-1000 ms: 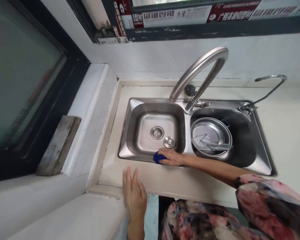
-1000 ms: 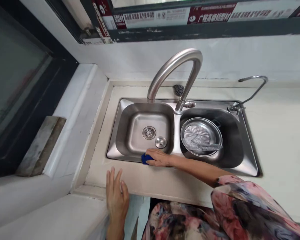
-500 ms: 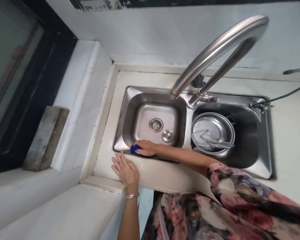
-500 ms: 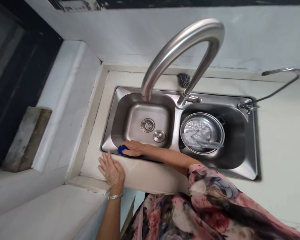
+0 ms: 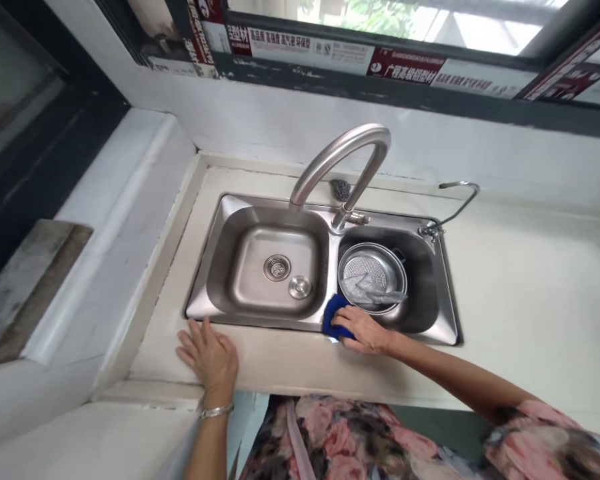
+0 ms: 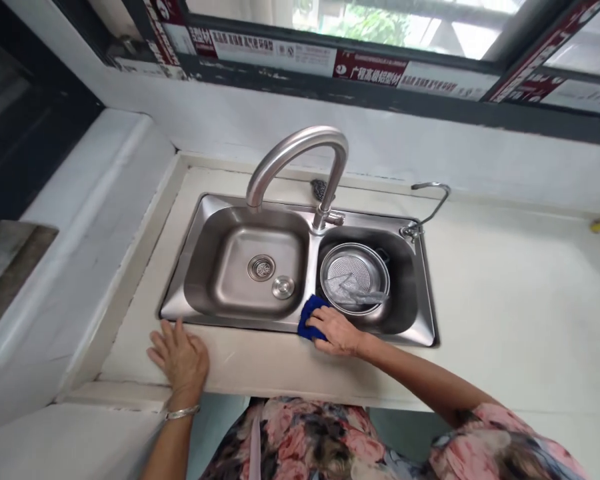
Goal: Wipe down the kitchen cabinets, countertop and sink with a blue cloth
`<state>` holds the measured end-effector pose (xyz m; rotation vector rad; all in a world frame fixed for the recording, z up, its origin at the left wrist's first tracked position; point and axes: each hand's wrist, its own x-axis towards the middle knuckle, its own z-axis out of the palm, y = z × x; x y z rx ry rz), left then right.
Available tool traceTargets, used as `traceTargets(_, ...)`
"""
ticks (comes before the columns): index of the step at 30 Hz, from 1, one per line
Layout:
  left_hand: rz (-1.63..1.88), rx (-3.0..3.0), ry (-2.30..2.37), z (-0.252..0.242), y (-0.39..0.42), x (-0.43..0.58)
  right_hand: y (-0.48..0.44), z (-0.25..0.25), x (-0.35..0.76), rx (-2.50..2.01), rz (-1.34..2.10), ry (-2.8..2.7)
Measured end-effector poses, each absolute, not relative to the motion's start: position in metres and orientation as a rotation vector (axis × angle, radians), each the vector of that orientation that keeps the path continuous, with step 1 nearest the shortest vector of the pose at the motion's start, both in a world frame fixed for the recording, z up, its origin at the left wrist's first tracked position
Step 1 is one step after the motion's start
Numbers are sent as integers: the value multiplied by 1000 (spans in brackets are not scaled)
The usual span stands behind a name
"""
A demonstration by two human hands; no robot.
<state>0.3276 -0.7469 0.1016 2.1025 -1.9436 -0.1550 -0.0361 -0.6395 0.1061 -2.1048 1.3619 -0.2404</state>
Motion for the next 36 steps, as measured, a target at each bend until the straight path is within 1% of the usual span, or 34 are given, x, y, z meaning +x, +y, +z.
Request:
traceTargets(4, -151, 2004, -2020, 94, -766, 328, -656, 95, -19, -2155, -104, 1585)
traceTargets(11, -6, 1890, -2047, 85, -769, 321, -727, 82, -7, -2140, 101, 2022)
traceTargets(21, -8, 2025, -2048, 91, -773, 322, -840, 83, -54, -2025, 73, 2331)
traceTargets(25, -3, 2103, -2062, 94, -775, 324, -851, 82, -49, -2013, -76, 2346)
traceTargets(28, 16, 2116, -2086, 95, -776, 325, -832, 79, -43, -1953, -255, 2325)
traceTargets(34, 112, 2040, -2094, 98, -778, 327, -734, 53, -31, -1951, -817, 2061)
traceTargets(36, 82, 2004, -2081, 100, -780, 328, -696, 43, -31, -1885, -959, 2003)
